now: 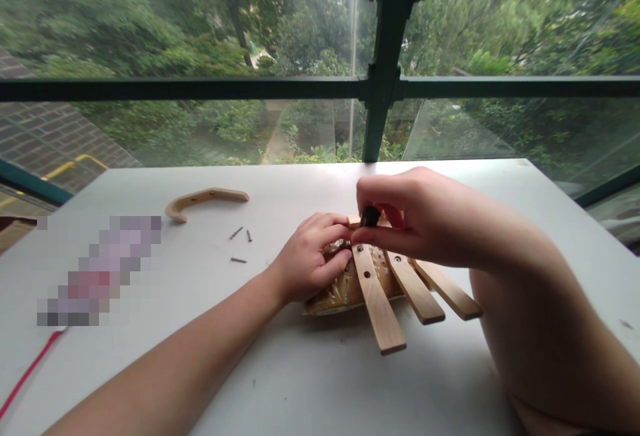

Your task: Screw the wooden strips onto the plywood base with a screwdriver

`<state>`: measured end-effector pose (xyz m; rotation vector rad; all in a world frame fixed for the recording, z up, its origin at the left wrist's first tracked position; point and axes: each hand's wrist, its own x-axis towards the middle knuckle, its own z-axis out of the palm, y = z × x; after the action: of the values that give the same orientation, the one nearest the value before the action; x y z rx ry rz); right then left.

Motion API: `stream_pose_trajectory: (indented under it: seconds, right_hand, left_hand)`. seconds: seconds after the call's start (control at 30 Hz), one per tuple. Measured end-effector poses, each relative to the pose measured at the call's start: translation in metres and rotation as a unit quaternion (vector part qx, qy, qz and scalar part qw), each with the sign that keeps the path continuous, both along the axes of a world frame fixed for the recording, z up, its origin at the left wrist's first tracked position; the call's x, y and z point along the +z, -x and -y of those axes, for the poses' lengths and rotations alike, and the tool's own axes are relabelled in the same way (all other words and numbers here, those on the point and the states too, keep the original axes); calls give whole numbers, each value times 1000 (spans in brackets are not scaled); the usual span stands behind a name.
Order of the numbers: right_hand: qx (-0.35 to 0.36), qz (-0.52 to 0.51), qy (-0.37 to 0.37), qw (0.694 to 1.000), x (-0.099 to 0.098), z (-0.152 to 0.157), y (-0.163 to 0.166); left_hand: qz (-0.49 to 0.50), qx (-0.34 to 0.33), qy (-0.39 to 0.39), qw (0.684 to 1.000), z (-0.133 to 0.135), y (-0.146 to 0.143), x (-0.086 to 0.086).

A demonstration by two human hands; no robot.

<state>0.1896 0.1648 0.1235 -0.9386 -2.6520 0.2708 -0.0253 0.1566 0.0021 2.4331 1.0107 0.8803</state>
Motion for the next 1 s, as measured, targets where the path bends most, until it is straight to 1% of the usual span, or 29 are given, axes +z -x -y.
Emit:
stream_pose_trajectory:
  seconds: [0.07, 0.17, 0.27, 0.5, 0.67, 0.77, 0.9, 1.0]
  right_hand:
    - [-1, -5, 7, 1000, 0, -1, 0]
    - [23, -3, 28, 999, -1, -2, 0]
    - [41, 6, 32, 999, -1, -2, 0]
    - [27, 11, 25, 999, -1, 0, 1]
    - [34, -3, 33, 999, -2, 0, 3]
    - [43, -9, 69, 997, -4, 1, 5]
    - [87, -10, 135, 987, -6, 3, 7]
    - [78, -20, 142, 987, -5, 5, 7]
  left_hand:
    - [1, -2, -2, 1000, 0, 0, 1]
    - [1, 1, 1, 1000, 1, -1, 1]
    - [7, 0, -2, 1000, 0, -1, 1]
    - [12, -1, -4, 1000, 0, 0, 0]
    - [10, -1, -6, 1000, 1, -1, 1]
    - [6, 8, -9, 1000, 1, -1, 0]
    - [4, 17, -13, 1000, 1, 0, -3]
    - [6, 13, -11, 1000, 1, 1, -3]
